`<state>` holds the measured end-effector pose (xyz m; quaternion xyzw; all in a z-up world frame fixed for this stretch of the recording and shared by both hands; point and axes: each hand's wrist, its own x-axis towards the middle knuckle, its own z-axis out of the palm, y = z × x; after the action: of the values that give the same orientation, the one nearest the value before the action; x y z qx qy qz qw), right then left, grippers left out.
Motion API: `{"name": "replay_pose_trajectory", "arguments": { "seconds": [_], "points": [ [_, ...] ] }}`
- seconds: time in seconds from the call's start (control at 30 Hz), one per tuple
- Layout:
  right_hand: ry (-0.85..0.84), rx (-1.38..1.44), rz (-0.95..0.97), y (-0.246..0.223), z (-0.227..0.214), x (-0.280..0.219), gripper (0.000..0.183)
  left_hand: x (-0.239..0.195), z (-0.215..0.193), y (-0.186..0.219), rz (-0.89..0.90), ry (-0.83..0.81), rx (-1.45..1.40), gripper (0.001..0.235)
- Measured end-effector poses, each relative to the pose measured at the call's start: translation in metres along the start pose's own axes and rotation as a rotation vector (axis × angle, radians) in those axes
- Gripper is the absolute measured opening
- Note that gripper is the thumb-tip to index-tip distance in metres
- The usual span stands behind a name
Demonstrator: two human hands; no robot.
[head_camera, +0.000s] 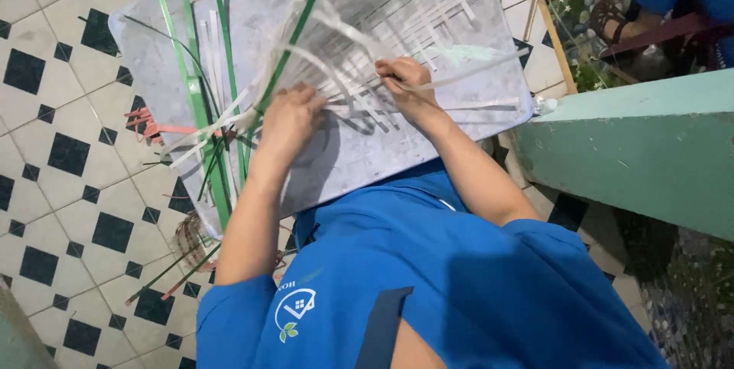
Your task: Weaving thin plastic strips together on a flat board to create a mat or bag component.
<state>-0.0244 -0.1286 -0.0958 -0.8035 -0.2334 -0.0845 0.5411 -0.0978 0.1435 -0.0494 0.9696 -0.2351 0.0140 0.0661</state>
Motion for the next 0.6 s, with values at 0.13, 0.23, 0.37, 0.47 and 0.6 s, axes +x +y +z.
{"name": "replay_pose_trajectory", "arguments": {
  "seconds": [0.13,0.23,0.37,0.47,0.6],
  "points": [
    [-0.042,-0.009,0.129,-0.028,-0.008,0.007,0.009,-0.02,0.102,-0.008,-0.044,0.271,-0.063,0.041],
    [-0.137,-0.056,0.017,-0.021,-0.013,0.008,0.018,-0.007,0.046,0.026,0.012,0.644,0.051,0.004],
    [-0.104,-0.027,-0.053,-0.019,-0.025,0.004,0.023,0.004,0.002,0.05,-0.041,0.692,0.147,0.01],
    [-0.027,-0.403,-0.195,0.031,-0.015,-0.044,0.023,0.006,-0.006,0.056,-0.048,0.662,0.156,0.014],
    [-0.034,-0.478,0.003,-0.021,-0.011,-0.091,0.025,-0.005,0.035,0.042,-0.008,0.558,0.083,0.02]
  ]
}}
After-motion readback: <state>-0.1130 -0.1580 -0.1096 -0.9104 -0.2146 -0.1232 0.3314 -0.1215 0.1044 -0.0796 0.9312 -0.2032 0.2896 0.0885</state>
